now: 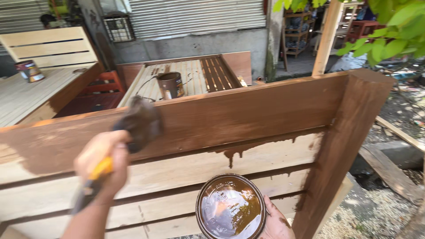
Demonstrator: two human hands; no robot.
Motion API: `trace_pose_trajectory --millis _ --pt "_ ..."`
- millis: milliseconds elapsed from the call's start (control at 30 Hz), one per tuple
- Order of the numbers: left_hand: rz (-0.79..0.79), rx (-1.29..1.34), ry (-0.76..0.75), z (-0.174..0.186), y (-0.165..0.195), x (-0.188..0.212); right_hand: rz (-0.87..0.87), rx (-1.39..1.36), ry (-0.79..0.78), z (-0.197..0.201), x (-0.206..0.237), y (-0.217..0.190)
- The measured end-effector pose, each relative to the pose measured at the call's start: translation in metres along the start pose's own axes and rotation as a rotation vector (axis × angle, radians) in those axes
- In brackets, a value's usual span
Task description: The person applies brown wood stain to a wooden headboard using a brush. They repeatedly dip the brush into a paint can and spread the stain across the horizontal slats and vertical frame, working from the lower sections upward.
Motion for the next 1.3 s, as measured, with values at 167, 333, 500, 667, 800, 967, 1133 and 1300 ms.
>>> trace_pose_trajectory --millis 167,333,500,667,800,967,1133,1300 --pt "0.198 -0.257 0.064 0.094 -0.073 0.053 -0.079 0.004 -0.085 -0.027 -0.025 0.038" --pt "0.132 -0.047 0.151 0.07 -0.034 0.025 -0.032 0.064 0.042 -0.021 -0.035 0.044" --pt "0.028 -0.164 0.014 -0.057 0.082 -0.023 0.052 0.06 -0.002 -0.026 -0.032 0.03" --pt "-0.23 0.205 -0.137 -0.083 0.146 -0.043 -0.037 0.094 0.061 -0.023 -0.025 0.036" --pt "-0.06 0.182 -0.1 -0.03 0.061 -0.018 -0.036 0.121 0.138 -0.023 -0.027 0.041" --pt "0.023 -0.06 0.074 0.065 -0.052 0.048 -0.057 0.093 -0.047 -0.044 -0.034 0.052" --pt "0.286 -0.505 0.139 0.11 -0.087 0.063 -0.056 0.071 -0.029 -0.044 -0.034 0.057" --pt "0.188 -0.454 0.127 0.015 -0.017 0.024 -0.017 0.084 0.033 -0.024 -0.032 0.043"
Point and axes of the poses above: each hand's wrist, its own x-axis away from the middle knuckle, its own z-axis out of the back of the hand, y = z × x, the point moved 10 cm from there along -x, towards the middle knuckle, and after that the axes turned 14 degrees about -y, right-handed, at the moved point
